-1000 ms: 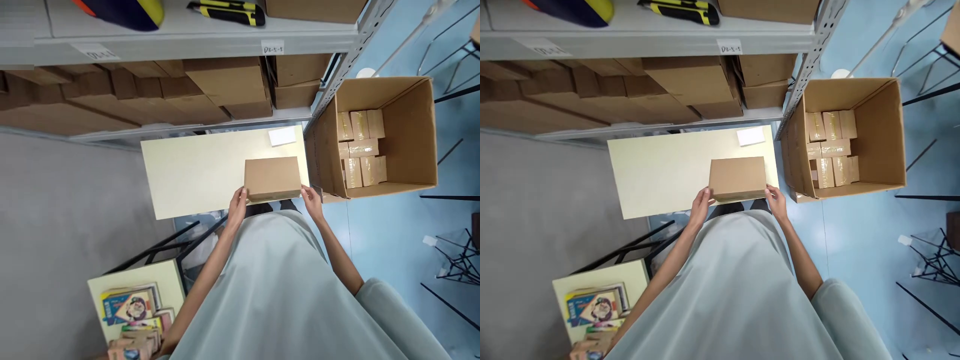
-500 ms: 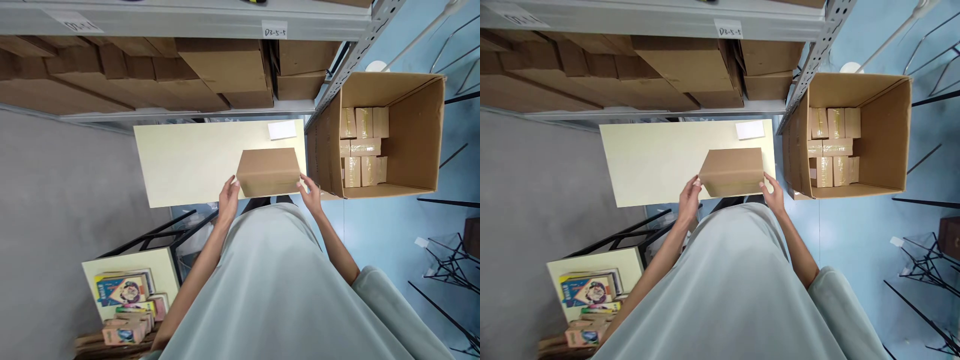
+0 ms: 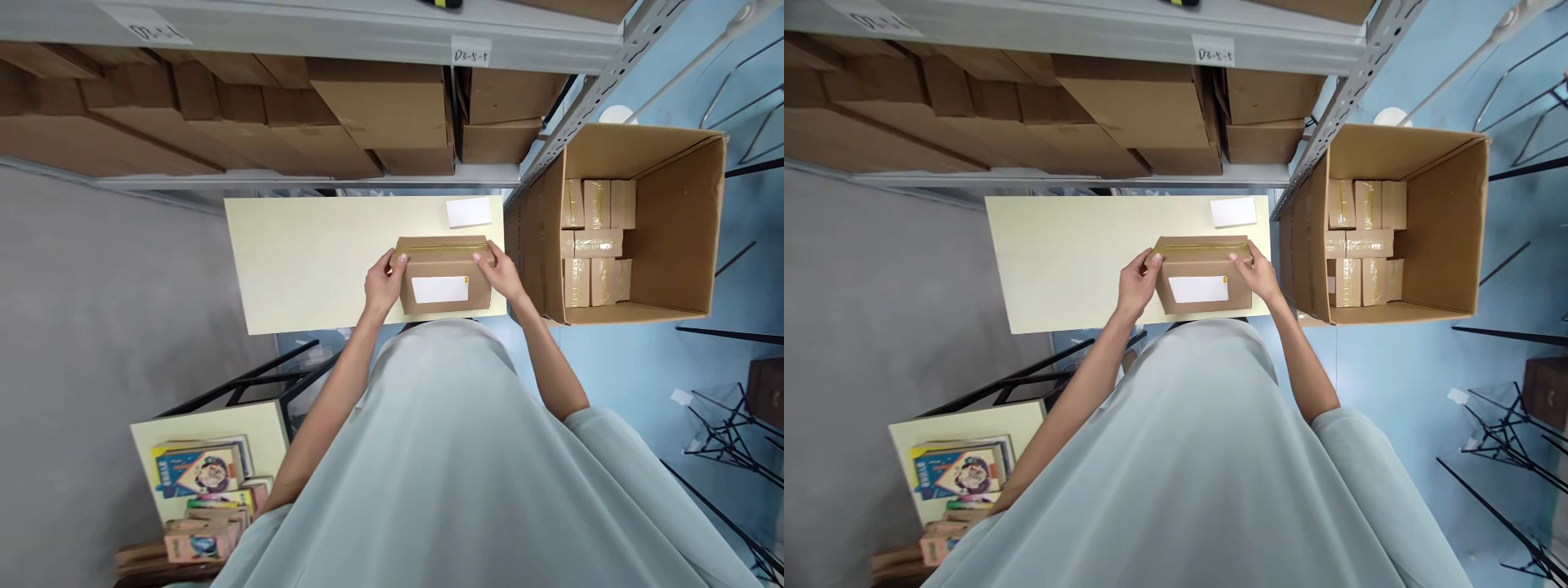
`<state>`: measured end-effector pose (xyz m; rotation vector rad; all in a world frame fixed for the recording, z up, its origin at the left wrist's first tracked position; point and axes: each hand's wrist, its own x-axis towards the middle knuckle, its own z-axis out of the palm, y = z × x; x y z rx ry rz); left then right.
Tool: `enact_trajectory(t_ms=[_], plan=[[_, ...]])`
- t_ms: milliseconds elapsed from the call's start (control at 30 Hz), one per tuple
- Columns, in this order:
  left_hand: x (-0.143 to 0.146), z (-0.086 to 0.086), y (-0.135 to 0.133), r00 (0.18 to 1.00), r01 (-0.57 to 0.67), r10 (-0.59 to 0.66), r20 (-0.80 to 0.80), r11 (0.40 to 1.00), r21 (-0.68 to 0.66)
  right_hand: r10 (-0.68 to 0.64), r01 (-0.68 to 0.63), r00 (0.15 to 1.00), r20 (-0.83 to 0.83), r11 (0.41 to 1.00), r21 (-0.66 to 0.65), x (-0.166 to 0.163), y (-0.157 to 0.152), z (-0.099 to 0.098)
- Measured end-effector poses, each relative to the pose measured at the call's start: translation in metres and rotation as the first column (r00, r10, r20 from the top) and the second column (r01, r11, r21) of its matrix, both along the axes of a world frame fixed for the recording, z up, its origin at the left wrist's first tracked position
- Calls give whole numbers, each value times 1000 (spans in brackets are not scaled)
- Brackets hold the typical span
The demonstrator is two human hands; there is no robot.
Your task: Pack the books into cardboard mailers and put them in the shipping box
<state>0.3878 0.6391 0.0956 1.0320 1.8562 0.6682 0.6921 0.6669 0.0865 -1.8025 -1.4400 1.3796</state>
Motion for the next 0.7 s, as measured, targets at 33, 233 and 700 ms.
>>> enact_trajectory(t_ms=[33,233,700], plan=[[-1,-3,7,997,3,-8,-81,998,-64,27,-24,997,72,999,-38,-4,9,-3],[-8,-19,49,947,98,-178,-269,953,-285,98,-36,950,296,978,-208,-29,44,-18],[50,-29,130,762,591,-558,-328,806,4,426,-490,800,423,870,50,-31,135,-36]])
